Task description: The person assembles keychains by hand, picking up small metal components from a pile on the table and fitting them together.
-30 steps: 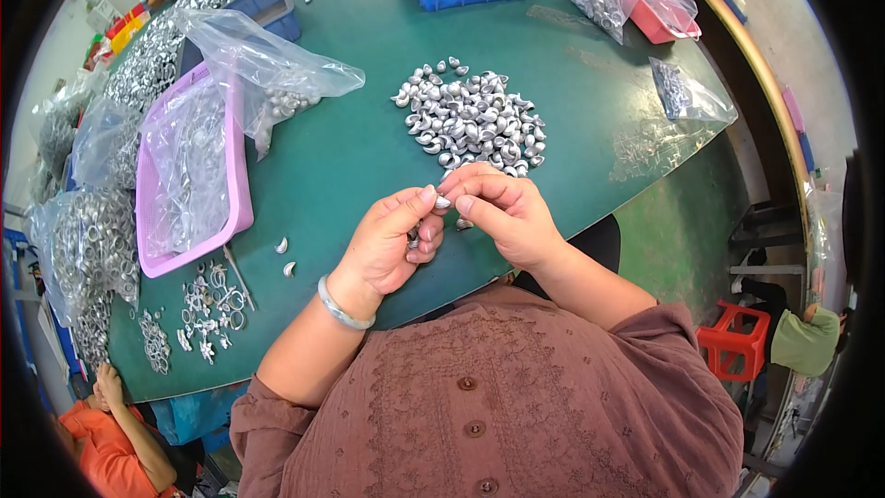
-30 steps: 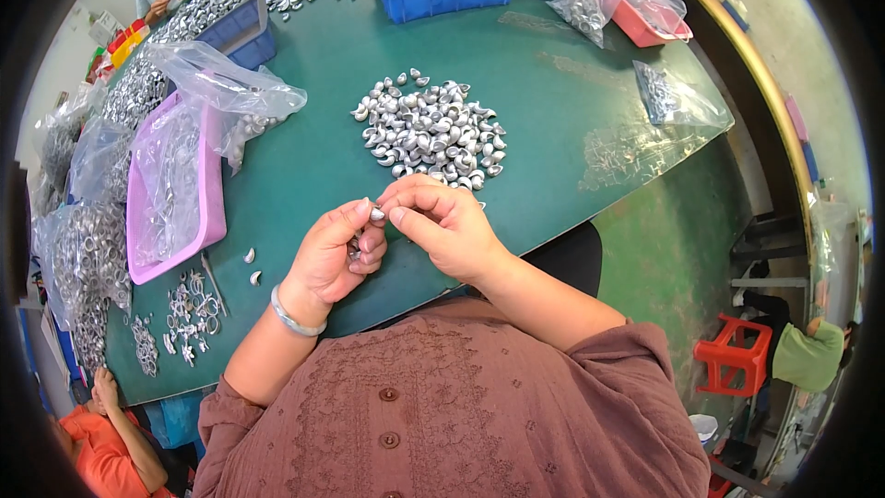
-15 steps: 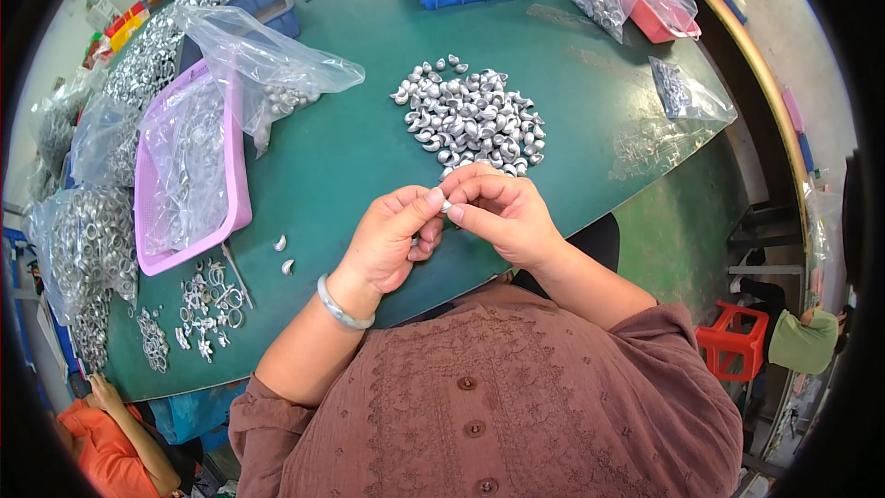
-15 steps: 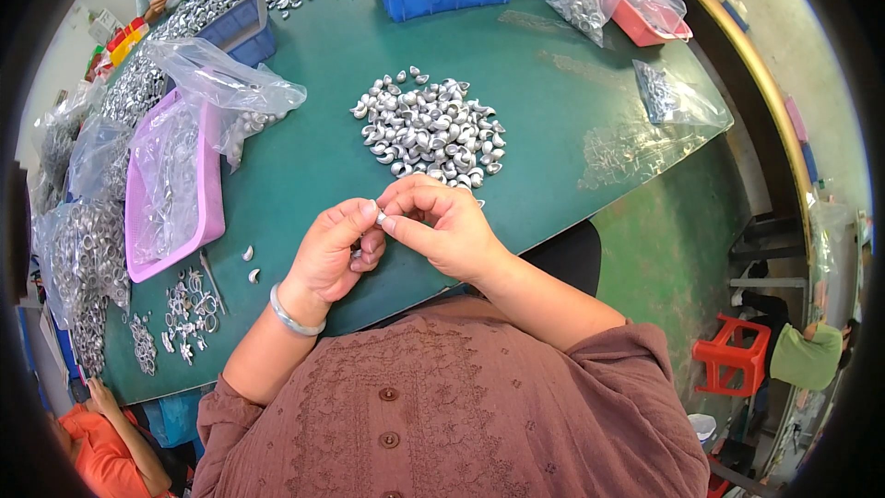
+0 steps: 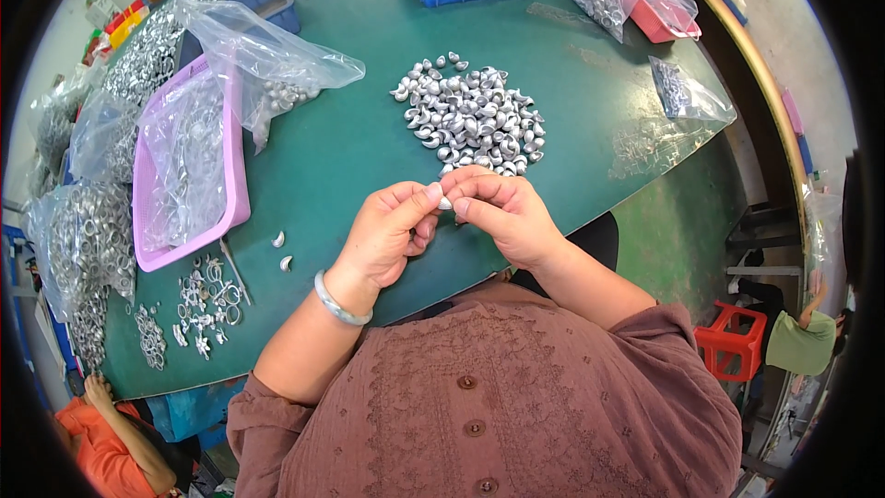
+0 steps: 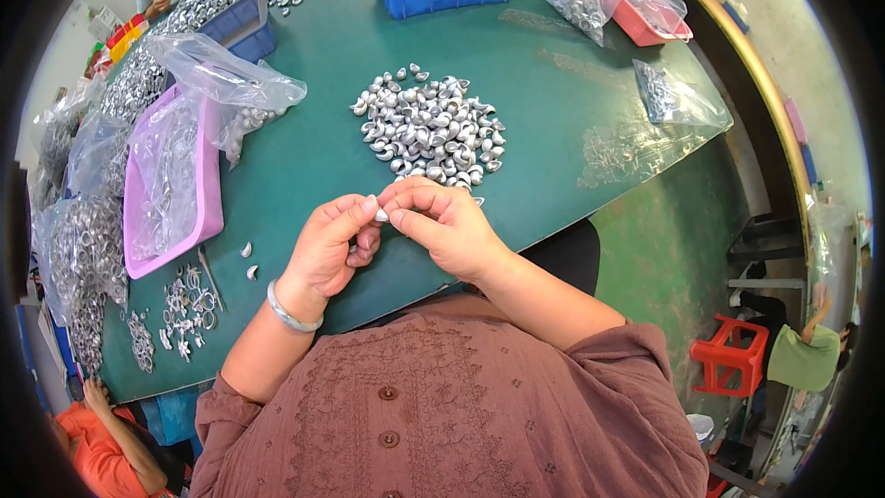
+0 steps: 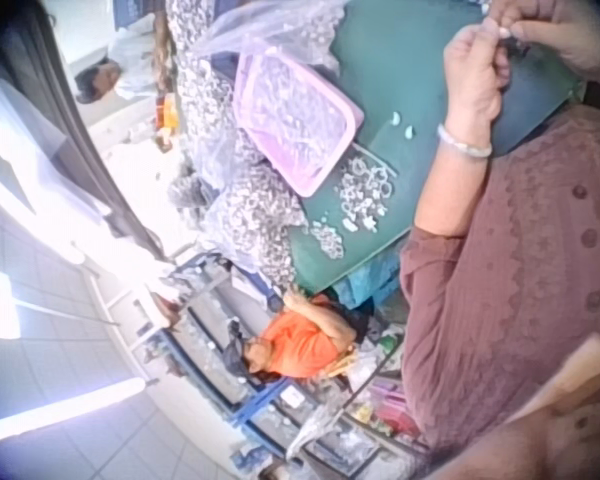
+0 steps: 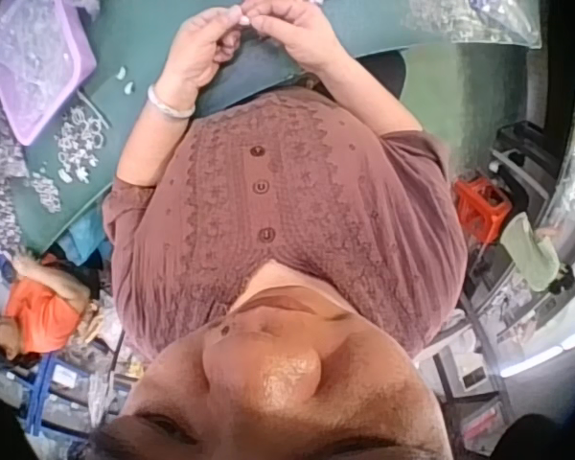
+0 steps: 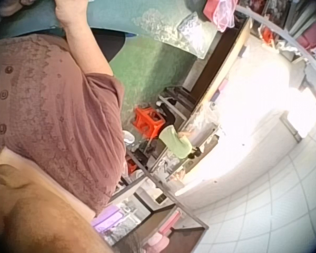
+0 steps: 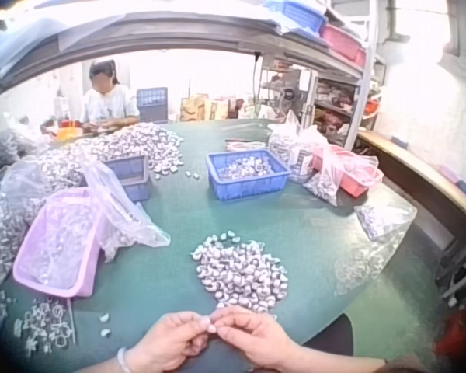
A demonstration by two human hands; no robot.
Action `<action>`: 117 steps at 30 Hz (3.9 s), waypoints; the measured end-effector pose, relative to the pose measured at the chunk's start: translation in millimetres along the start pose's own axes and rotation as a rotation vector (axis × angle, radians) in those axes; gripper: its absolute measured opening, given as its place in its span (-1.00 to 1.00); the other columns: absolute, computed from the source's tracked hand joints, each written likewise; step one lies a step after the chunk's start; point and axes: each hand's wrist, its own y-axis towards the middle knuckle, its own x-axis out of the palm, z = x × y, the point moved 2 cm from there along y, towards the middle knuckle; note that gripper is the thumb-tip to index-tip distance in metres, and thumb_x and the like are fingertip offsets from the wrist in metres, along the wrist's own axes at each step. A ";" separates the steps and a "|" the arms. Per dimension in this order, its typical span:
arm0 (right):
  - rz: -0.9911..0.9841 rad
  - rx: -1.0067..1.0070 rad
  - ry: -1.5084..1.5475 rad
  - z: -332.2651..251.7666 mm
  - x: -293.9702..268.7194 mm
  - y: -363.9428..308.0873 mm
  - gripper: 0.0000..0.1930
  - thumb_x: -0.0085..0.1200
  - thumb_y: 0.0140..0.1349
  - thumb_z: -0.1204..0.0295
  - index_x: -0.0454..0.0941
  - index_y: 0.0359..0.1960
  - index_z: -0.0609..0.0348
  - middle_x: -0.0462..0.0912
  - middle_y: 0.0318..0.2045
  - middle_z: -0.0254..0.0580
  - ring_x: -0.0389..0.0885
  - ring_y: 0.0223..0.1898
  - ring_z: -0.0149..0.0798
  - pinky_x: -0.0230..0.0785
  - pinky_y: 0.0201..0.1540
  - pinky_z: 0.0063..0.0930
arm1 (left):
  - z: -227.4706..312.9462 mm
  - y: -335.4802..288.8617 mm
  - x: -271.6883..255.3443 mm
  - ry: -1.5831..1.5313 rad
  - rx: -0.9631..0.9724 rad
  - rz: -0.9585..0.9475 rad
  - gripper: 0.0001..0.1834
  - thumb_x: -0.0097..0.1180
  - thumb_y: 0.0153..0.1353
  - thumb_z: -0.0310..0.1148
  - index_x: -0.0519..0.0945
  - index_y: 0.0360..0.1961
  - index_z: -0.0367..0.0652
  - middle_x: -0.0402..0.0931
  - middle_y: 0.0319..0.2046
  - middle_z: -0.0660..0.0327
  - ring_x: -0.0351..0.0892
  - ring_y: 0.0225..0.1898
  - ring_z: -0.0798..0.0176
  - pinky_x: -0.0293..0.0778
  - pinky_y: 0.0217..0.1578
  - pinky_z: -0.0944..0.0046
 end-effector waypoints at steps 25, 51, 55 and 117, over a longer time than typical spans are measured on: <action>-0.032 -0.099 -0.030 4.6 -0.4 -0.9 -0.92 0.00 0.06 0.62 0.51 -0.39 0.30 0.43 -0.23 -0.28 0.42 -0.26 -0.50 0.29 -0.25 -0.68 | 1.3 -1.1 1.7 0.055 0.126 -0.014 -0.81 0.07 0.12 -0.25 0.46 -0.52 -0.11 0.31 -0.71 0.39 0.19 -0.69 0.55 0.04 -0.71 0.60; 0.089 -0.544 -0.666 -10.9 -6.0 -1.2 -0.82 0.11 -0.10 0.66 0.48 -0.40 0.21 0.49 -0.35 -0.18 0.45 -0.36 -0.26 0.31 -0.32 -0.51 | 11.0 -11.9 15.3 0.249 0.538 -0.085 -0.80 0.06 0.10 -0.51 0.52 -0.21 -0.27 0.45 -0.52 0.36 0.26 -0.55 0.61 0.21 -0.56 0.59; 0.003 -0.571 -0.668 -15.7 -2.1 -0.5 -0.83 0.10 -0.07 0.66 0.47 -0.39 0.23 0.49 -0.38 -0.18 0.47 -0.38 -0.29 0.33 -0.35 -0.52 | 4.2 -6.4 2.4 0.127 0.359 -0.129 -0.79 0.02 0.14 -0.45 0.52 -0.19 -0.24 0.42 -0.55 0.36 0.25 -0.58 0.57 0.17 -0.61 0.58; 0.036 0.328 0.171 3.3 -1.2 5.4 -0.88 0.04 0.09 0.46 0.51 -0.37 0.25 0.52 -0.51 -0.34 0.39 -0.53 -0.53 0.26 -0.42 -0.69 | 0.0 1.6 -3.7 -0.244 -0.158 -0.002 -0.72 0.01 0.14 -0.22 0.43 -0.58 -0.20 0.29 -0.77 0.27 0.20 -0.76 0.42 0.04 -0.81 0.54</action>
